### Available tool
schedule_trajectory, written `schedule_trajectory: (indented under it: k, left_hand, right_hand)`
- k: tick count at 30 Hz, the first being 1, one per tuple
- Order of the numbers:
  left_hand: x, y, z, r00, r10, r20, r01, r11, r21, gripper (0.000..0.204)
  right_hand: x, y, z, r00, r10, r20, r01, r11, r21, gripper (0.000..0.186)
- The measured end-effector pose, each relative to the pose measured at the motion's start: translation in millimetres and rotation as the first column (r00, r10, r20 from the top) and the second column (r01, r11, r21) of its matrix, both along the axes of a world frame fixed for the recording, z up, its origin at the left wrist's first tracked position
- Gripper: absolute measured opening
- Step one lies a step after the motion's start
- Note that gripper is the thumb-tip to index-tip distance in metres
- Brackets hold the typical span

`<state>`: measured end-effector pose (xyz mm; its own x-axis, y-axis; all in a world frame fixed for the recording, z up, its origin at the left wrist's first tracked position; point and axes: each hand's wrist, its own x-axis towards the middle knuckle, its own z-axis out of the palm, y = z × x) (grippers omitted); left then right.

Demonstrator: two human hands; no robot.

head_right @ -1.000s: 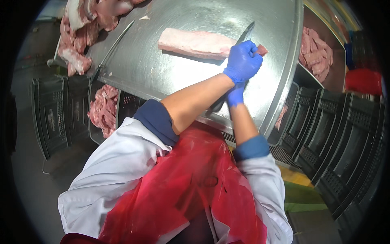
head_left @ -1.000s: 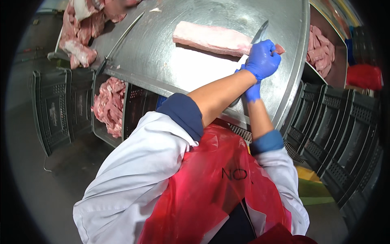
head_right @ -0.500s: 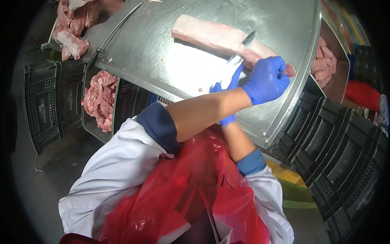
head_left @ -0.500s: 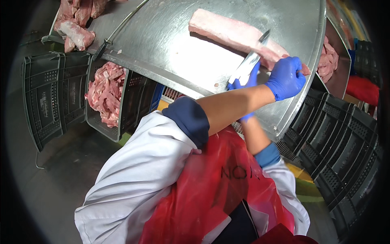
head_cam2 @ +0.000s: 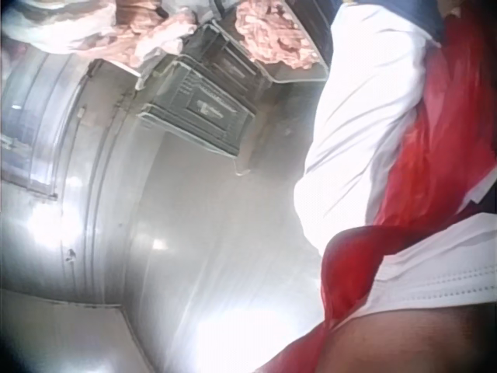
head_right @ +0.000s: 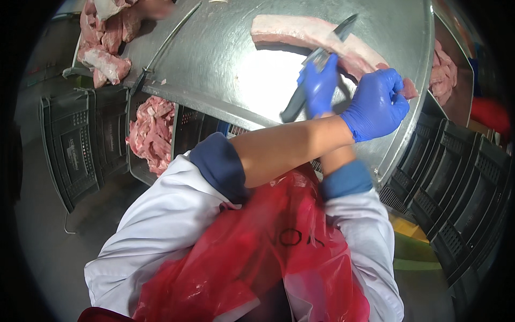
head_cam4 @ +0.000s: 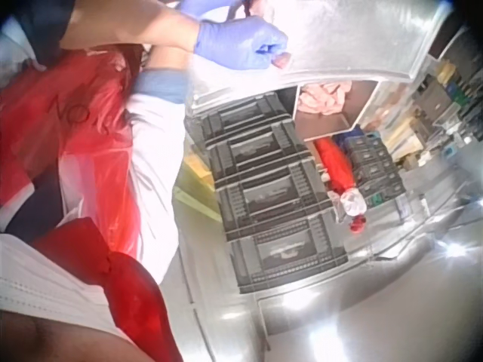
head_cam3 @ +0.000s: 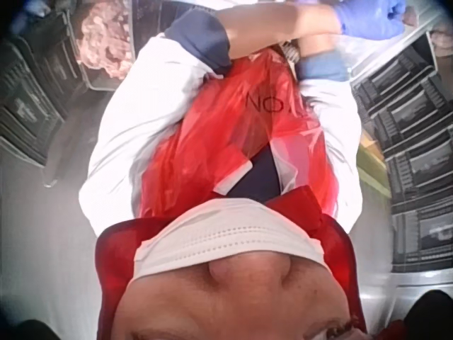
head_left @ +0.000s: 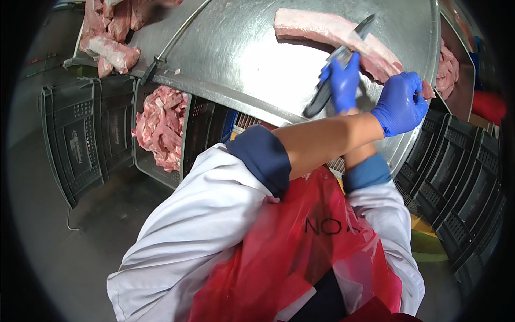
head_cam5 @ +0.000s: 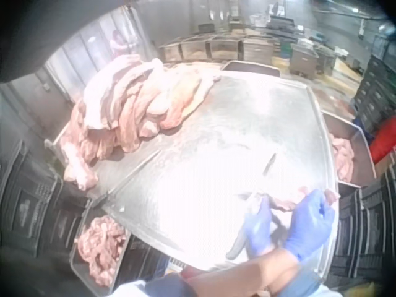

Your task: The person uses a knife to trim fat and connective tissue from large cuts of pork on a stainless steel table. They separate the lean meat from the fat, placing the trimmed meat into a metal tray and the fat into a plastic bin. The process involves handling multiple large pieces of meat sequentially.

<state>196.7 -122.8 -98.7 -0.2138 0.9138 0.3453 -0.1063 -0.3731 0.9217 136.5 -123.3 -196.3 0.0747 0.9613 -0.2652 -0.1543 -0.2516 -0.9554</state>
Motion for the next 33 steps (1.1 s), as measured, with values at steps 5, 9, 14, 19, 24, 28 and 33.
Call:
schedule_trajectory:
  k: [5,9,14,19,24,28,33]
  left_hand:
    - [-18.9,-9.7,15.8,0.996,-0.078,0.031,0.08,0.994,-0.072,0.012]
    - [-9.3,-16.3,18.3,0.995,-0.097,0.022,0.098,0.995,-0.033,0.01]
    - [-29.5,-20.1,32.5,0.975,-0.188,0.115,0.201,0.972,-0.121,0.006]
    - [-22.2,-22.4,32.4,0.986,-0.118,0.12,0.116,0.993,0.024,0.005]
    - [-42.0,-26.3,62.3,0.951,-0.205,0.233,0.219,0.975,-0.033,0.004]
    - [-39.3,-30.9,68.4,0.951,-0.204,0.234,0.209,0.978,0.005,0.006]
    - [-38.4,-25.1,82.2,0.896,-0.204,0.395,0.207,0.978,0.036,0.005]
  right_hand:
    - [-21.3,-66.9,4.9,0.987,0.093,0.133,-0.09,0.996,-0.028,0.09]
    - [7.2,26.5,-38.3,0.995,0.041,0.087,-0.036,0.997,-0.067,0.029]
    - [-53.3,-88.3,1.7,0.988,0.11,0.109,-0.098,0.989,-0.111,0.091]
    - [-29.8,36.1,-15.7,0.989,0.127,0.079,-0.112,0.979,-0.171,0.026]
    - [-76.4,-76.7,-4.1,0.985,0.139,0.106,-0.136,0.99,-0.035,0.079]
    - [-69.1,3.7,-16.2,0.975,0.134,0.177,-0.122,0.99,-0.073,0.065]
    - [-104.5,-78.4,-23.7,0.98,0.145,0.137,-0.166,0.974,0.156,0.088]
